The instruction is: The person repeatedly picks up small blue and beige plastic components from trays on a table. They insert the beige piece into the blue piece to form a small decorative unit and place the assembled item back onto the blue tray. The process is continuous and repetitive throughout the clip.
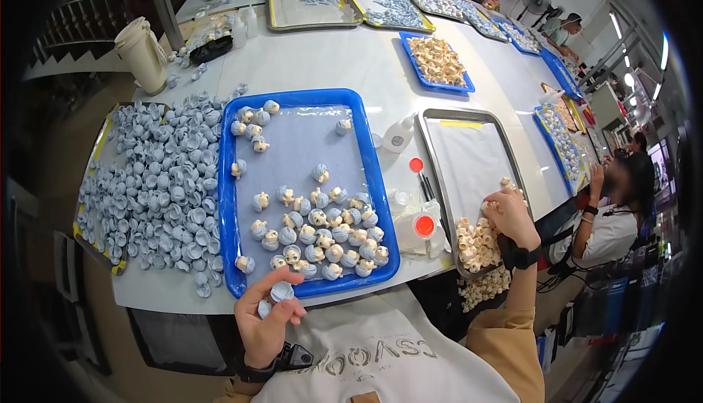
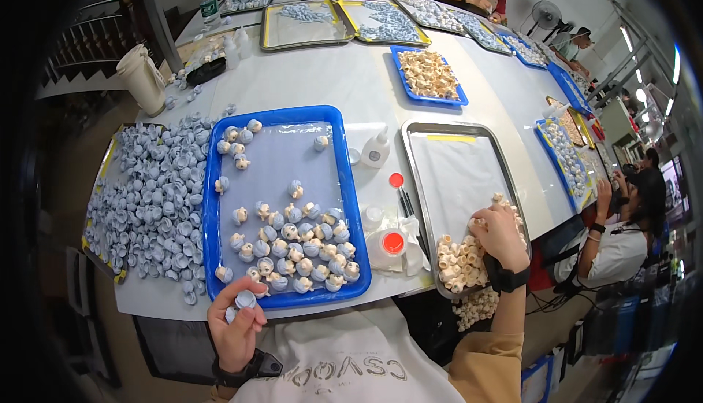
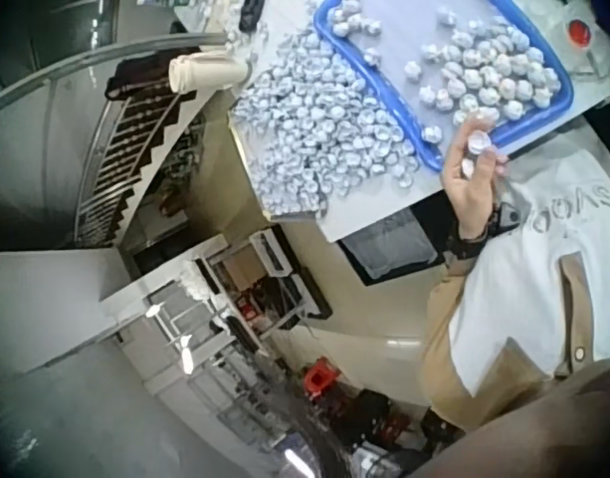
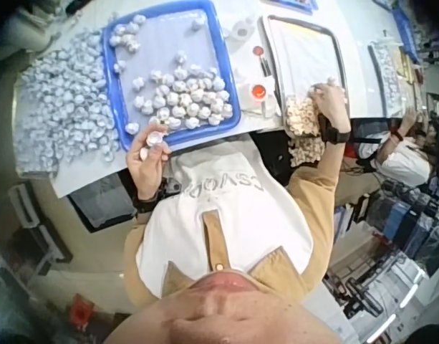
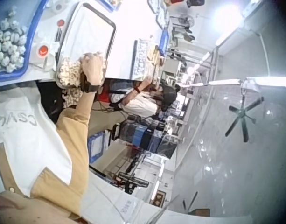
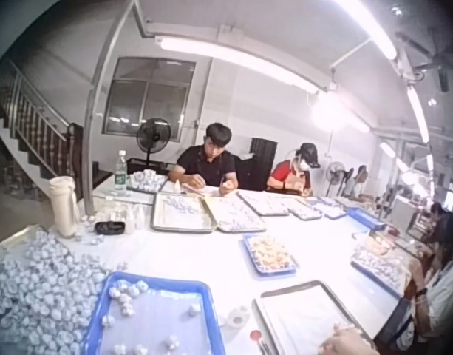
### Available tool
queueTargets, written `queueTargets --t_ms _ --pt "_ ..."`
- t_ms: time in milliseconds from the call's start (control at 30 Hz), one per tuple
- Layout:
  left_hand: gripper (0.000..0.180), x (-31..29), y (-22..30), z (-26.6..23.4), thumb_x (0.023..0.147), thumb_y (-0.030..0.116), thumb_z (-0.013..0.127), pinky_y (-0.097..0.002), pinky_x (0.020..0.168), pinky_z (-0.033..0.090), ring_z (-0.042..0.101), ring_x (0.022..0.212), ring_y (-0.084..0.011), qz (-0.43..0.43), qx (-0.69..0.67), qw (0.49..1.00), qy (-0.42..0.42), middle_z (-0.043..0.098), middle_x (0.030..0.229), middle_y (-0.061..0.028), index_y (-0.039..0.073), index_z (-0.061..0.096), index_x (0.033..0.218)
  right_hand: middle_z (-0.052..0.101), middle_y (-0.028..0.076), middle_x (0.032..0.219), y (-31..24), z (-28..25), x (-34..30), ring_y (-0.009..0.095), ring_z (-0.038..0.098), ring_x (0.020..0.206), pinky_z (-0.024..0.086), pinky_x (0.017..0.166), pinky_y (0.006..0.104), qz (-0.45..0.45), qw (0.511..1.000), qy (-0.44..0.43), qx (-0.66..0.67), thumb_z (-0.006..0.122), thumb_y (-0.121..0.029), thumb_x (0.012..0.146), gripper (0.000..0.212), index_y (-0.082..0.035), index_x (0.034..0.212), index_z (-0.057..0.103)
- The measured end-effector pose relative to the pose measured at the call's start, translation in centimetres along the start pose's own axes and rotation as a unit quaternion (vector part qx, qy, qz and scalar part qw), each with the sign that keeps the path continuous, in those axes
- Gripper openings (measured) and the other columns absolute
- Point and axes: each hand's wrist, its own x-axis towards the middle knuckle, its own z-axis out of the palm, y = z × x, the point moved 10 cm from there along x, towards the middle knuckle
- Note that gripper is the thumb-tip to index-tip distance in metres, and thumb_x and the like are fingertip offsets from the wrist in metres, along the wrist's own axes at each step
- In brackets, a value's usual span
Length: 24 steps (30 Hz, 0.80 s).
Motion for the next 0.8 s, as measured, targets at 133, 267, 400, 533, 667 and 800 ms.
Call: queueTargets --t_ms 133,267,400,533,667,800 --pt "0.04 0.2 -0.3 0.3 0.085 0.005 0.057 -0.0224 0.054 0.048 0.059 0.069 -0.0141 0.005 -0.023 1.0 -0.021 0.057 0.106 -0.016 -0.005 0.049 0.123 0.06 0.015 0.082 0.4 1.1 0.6 0.031 0.056 0.078 0.046 0.073 0.0369 0.039 0.993 -0.074 0.08 0.067 -0.01 0.071 0.016 0.0 0.083 0.066" --pt "0.04 0.1 -0.7 1.5 0.089 0.005 0.053 -0.022 0.055 0.048 0.059 0.071 -0.0141 -0.026 -0.063 0.995 -0.071 0.055 0.106 -0.0147 -0.005 0.046 0.126 0.059 0.014 0.075 -1.3 -1.7 -0.2 0.031 0.057 0.075 0.046 0.07 0.0371 -0.01 0.998 0.039 0.044 0.067 -0.008 0.07 0.018 0.002 0.084 0.063" --pt "0.03 -0.9 -1.9 3.4 0.09 0.005 0.052 -0.0209 0.054 0.048 0.059 0.069 -0.0125 -0.128 -0.037 0.98 -0.149 0.054 0.106 -0.0142 -0.006 0.051 0.118 0.061 0.013 0.077 -6.3 -6.1 -2.5 0.028 0.06 0.077 0.047 0.07 0.0344 0.01 0.978 0.142 0.152 0.065 -0.004 0.069 0.02 0.001 0.088 0.06" --pt "0.016 -1.4 -2.8 5.6 0.089 0.003 0.054 -0.0195 0.051 0.048 0.06 0.067 -0.0112 -0.145 -0.018 0.957 -0.252 0.054 0.103 -0.012 -0.004 0.056 0.103 0.065 0.009 0.081 -21.6 -7.4 -6.7 0.019 0.063 0.072 0.049 0.064 0.0302 -0.307 0.869 -0.007 0.387 0.065 0.004 0.063 0.029 -0.002 0.092 0.063" --pt "0.015 -1.1 -2.5 6.1 0.087 0.003 0.057 -0.0197 0.049 0.047 0.059 0.065 -0.0101 -0.14 0.023 0.962 -0.233 0.054 0.1 -0.0107 -0.003 0.057 0.101 0.056 0.005 0.08 -28.6 -4.9 -7.8 0.02 0.054 0.069 0.043 0.062 0.0314 -0.407 0.849 -0.033 0.336 0.067 0.001 0.066 0.041 -0.003 0.106 0.059" --pt "0.017 -1.3 -3.0 5.4 0.085 0.004 0.06 -0.0198 0.045 0.044 0.058 0.061 -0.0089 -0.141 0.069 0.962 -0.225 0.054 0.098 -0.0093 -0.003 0.056 0.101 0.052 0.003 0.078 -29.7 -3.4 -8.1 0.019 0.05 0.069 0.04 0.061 0.03 -0.418 0.856 -0.05 0.299 0.069 -0.002 0.067 0.05 -0.003 0.115 0.055"
